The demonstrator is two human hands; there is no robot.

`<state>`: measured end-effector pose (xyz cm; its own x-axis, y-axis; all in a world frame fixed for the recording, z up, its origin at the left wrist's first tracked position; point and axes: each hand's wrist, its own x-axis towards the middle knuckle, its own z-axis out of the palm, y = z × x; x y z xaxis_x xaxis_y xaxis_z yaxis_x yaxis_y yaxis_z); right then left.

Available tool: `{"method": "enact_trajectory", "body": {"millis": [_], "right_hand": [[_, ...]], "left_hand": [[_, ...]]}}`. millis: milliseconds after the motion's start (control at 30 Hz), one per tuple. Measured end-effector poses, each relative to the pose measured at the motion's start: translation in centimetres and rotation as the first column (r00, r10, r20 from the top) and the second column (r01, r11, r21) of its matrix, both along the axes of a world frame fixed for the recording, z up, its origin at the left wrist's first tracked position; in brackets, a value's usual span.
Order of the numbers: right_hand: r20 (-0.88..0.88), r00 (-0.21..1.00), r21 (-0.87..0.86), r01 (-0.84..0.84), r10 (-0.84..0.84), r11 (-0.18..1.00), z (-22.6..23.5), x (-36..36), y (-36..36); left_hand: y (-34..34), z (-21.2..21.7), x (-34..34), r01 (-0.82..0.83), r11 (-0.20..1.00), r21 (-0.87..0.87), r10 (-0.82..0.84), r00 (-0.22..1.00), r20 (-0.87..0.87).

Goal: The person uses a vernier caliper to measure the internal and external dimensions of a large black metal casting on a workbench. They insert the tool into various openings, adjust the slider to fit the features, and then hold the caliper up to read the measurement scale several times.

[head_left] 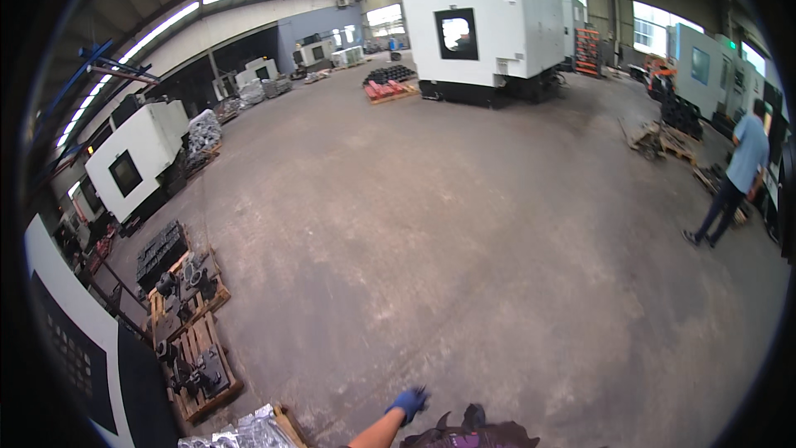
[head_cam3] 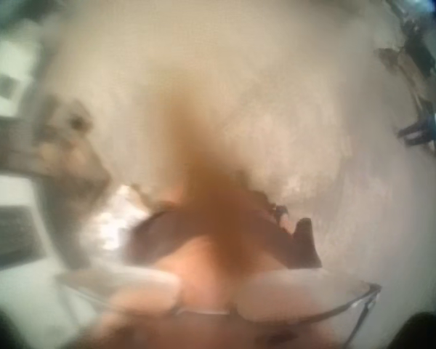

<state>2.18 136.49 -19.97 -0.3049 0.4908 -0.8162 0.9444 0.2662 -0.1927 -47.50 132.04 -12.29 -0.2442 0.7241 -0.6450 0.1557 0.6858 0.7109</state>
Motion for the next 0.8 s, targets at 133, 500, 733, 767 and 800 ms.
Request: {"method": "enact_trajectory", "body": {"millis": [133,500,733,767,800], "right_hand": [[-0.377,0.893,-0.259,0.153,-0.245,0.954,-1.8,-13.4,25.2],[-0.374,0.523,-0.701,0.38,-0.765,0.603,-0.9,-47.2,65.0],[-0.058,0.988,-0.097,-0.151,0.146,0.984,1.4,-54.7,75.2],[-0.047,0.983,-0.086,-0.181,0.177,0.98,1.6,-56.1,77.4],[-0.038,0.978,-0.08,-0.21,0.207,0.975,1.4,-57.5,79.0]], "left_hand": [[-5.8,-8.0,-10.6,0.098,0.837,-0.539,-0.298,0.907,-0.298],[18.9,-6.3,-32.6,-0.107,0.8,-0.591,-0.095,0.949,-0.301],[62.6,5.8,-50.6,-0.026,0.99,0.14,0.08,0.914,-0.398],[67.7,9.5,-52.8,-0.104,0.983,0.149,0.139,0.959,-0.247],[70.4,8.4,-55.2,-0.05,0.966,0.253,0.134,0.936,-0.324]]}}
